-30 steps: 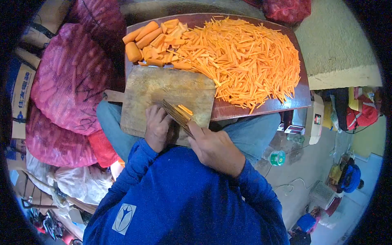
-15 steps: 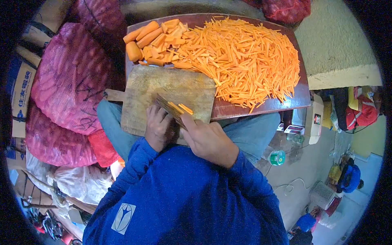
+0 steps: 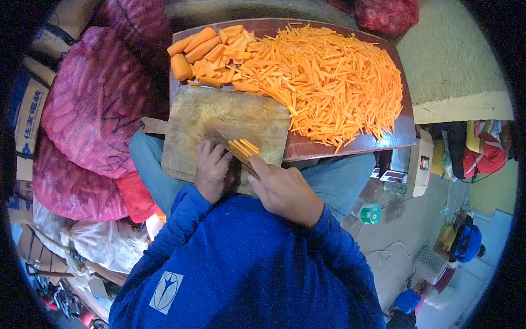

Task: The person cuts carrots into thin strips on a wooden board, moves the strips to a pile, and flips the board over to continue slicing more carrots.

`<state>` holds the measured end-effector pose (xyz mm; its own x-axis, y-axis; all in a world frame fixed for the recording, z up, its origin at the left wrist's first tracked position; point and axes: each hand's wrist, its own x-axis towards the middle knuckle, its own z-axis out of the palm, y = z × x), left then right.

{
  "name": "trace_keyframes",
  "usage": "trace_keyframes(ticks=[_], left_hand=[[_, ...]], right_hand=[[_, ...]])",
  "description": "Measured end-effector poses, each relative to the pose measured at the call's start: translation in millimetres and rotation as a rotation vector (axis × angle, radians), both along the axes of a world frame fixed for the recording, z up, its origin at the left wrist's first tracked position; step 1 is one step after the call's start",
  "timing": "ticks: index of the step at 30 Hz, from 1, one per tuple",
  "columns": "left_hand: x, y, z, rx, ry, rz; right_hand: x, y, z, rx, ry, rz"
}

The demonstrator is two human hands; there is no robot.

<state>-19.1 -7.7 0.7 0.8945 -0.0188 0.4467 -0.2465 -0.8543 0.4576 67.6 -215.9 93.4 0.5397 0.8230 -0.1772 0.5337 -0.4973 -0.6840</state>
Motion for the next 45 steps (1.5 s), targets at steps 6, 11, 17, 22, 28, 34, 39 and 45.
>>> trace_keyframes(ticks=[6, 11, 17, 22, 28, 34, 39, 45], left_hand=[[-0.1, 0.6, 1.7, 0.001, 0.01, 0.007], [1.9, 0.4, -2.3, 0.0, -0.003, -0.001], [1.6, -3.2, -7.2, -0.032, -0.04, 0.025], [2.1, -5.6, -1.3, -0.014, -0.062, 0.043], [-0.9, -3.3, -5.7, -0.007, -0.009, 0.049], [1.7, -4.2, -5.5, -0.024, -0.049, 0.06], [0.1, -1.7, -4.0, -0.207, -0.117, 0.148], [-3.8, 11.1, 8.4, -0.386, -0.088, 0.277]], right_hand=[[-2.8, -0.8, 0.4, -0.016, 0.037, 0.016], [-1.9, -1.9, -5.0, -0.012, -0.023, 0.032], [-6.4, 2.1, -17.4, 0.032, -0.087, 0.035], [-3.8, 1.7, -19.3, 0.069, -0.088, 0.046], [6.8, 1.9, -24.1, 0.114, 0.039, -0.05], [5.0, -11.7, -3.3, 0.261, 0.181, -0.213], [0.3, -29.5, -2.9, 0.169, 0.198, -0.106], [15.2, -34.6, -16.6, 0.124, 0.208, -0.02]])
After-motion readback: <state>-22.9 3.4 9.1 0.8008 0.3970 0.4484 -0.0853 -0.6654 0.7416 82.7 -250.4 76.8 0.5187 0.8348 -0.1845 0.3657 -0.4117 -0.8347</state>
